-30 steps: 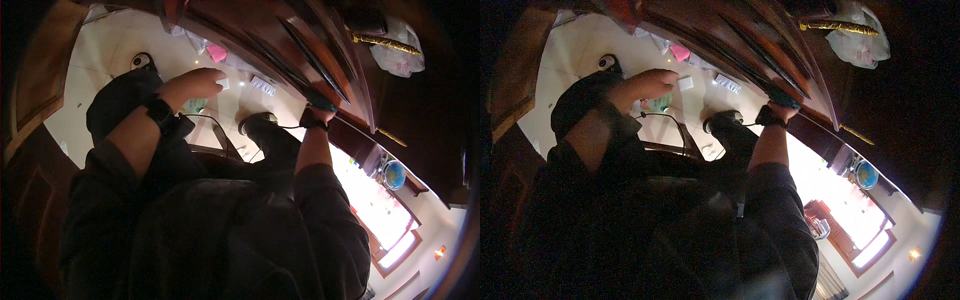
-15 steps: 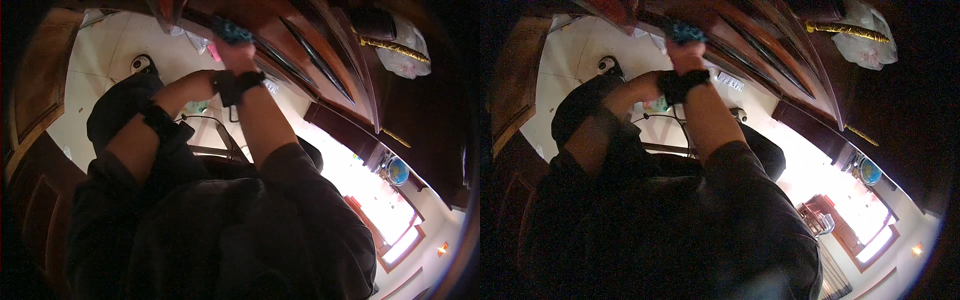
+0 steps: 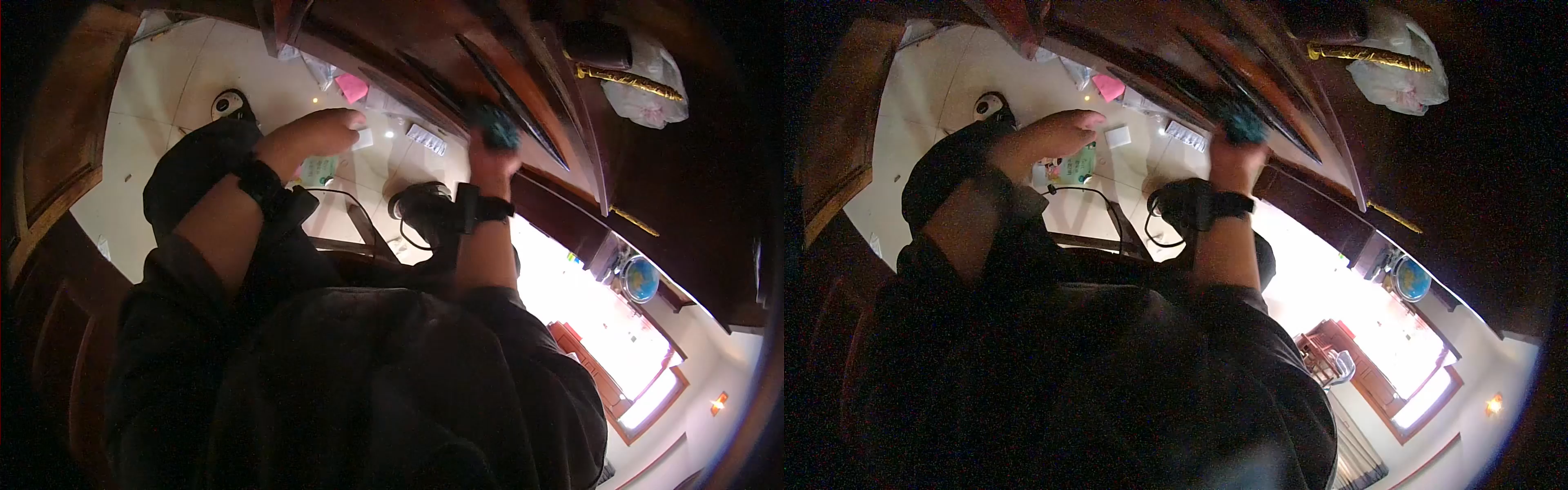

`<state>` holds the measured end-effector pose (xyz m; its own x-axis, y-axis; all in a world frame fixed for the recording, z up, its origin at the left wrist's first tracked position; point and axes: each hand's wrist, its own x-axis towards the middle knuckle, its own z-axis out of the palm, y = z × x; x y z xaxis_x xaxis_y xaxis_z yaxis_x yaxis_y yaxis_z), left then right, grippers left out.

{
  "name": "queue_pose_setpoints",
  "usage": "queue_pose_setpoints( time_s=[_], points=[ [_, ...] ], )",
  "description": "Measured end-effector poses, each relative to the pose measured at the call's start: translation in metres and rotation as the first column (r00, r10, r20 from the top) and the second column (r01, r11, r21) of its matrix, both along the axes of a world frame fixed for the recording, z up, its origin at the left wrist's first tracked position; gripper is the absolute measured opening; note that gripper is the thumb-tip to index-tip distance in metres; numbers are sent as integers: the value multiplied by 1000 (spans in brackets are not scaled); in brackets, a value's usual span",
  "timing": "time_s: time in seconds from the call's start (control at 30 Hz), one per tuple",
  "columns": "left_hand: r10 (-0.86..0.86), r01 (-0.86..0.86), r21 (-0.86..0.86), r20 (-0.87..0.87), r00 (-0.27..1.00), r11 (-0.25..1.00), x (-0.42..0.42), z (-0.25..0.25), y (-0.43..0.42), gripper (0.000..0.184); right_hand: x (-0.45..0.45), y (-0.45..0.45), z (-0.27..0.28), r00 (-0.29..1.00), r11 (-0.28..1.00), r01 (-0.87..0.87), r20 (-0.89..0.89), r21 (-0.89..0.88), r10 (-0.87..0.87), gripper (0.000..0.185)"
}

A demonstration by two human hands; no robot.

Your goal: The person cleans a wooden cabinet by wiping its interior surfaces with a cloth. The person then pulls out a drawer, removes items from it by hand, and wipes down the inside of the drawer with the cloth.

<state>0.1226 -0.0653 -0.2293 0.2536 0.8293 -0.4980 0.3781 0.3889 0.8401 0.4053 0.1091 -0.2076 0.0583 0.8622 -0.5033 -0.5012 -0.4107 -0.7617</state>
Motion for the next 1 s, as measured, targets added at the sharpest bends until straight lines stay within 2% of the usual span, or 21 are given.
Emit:
queue_pose_setpoints(
  time_s=[0.03, 0.1, 0.2, 0.27, 0.33, 0.4, 0.43, 0.5, 0.57, 0.63, 0.7, 0.73, 0.77, 0.83, 0.87, 0.9, 0.97, 1.0],
  points=[
    [-2, 2, -8, 35, 999, 1000, 2, -4, -1, 45, 30, 7, 8, 992, 991, 124, 27, 53, -126, 35],
    [-5, 8, -28, 103, 995, 1000, 6, -13, -3, 44, 56, 11, 30, 988, 983, 146, 36, 112, -151, 38],
    [3, -3, 0, 92, 996, 1000, 9, -9, -5, 44, 96, 29, 12, 990, 977, -127, 81, 169, 115, 45],
    [9, -8, -7, 107, 994, 1000, 18, -27, -4, 44, 72, 27, -10, 994, 996, 26, 104, 86, -35, 38],
    [21, -20, -15, 122, 992, 1000, 21, -32, -2, 44, 27, 7, -30, 960, 998, 40, 274, 39, -49, 35],
    [44, -40, -27, 135, 990, 999, 21, -24, -2, 43, -56, -28, -28, 831, 997, -81, 552, -7, 71, 39],
    [37, -38, 14, 105, 994, 999, 19, -27, -2, 43, -94, -39, -22, 782, 989, -134, 606, -59, 142, 41],
    [21, -26, 93, 50, 999, 995, 18, -32, -6, 41, -159, -55, -14, 717, 956, -231, 633, -179, 292, 46],
    [-5, 5, 60, -9, 1000, 998, 10, -16, -6, 39, -185, -45, -63, 591, 837, -492, 613, -241, 524, 45],
    [0, 5, 47, -106, 994, 999, 4, -13, -3, 35, -218, -54, -77, 356, 769, -604, 793, -207, 494, 45],
    [32, -21, 49, -242, 970, 999, -3, -20, 4, 30, -231, -55, -68, 224, 647, -703, 771, -295, 596, 46],
    [35, 4, 125, -304, 952, 992, -6, -22, 3, 26, -236, -58, -65, 184, 629, -710, 778, -317, 600, 46],
    [12, 7, 78, -236, 972, 997, -6, -24, 2, 27, -241, -61, -60, 142, 611, -716, 785, -340, 603, 47],
    [-22, 21, -19, -88, 996, 1000, -3, -27, 1, 32, -237, -69, -66, 111, 675, -652, 837, -346, 536, 49],
    [-28, 27, -25, -31, 999, 999, -3, -29, 0, 33, -229, -69, -66, 115, 634, -707, 834, -313, 540, 48],
    [-33, 34, -33, 27, 999, 999, -4, -30, -1, 35, -221, -70, -64, 119, 657, -688, 845, -308, 521, 47],
    [28, -26, -122, 15, 1000, 992, -2, -32, 5, 37, -206, -70, -59, 126, 701, -649, 868, -295, 481, 44],
    [68, -65, -119, 24, 997, 991, -2, -27, 4, 39, -187, -65, -78, 311, 777, -590, 827, -218, 468, 42]
  ],
)
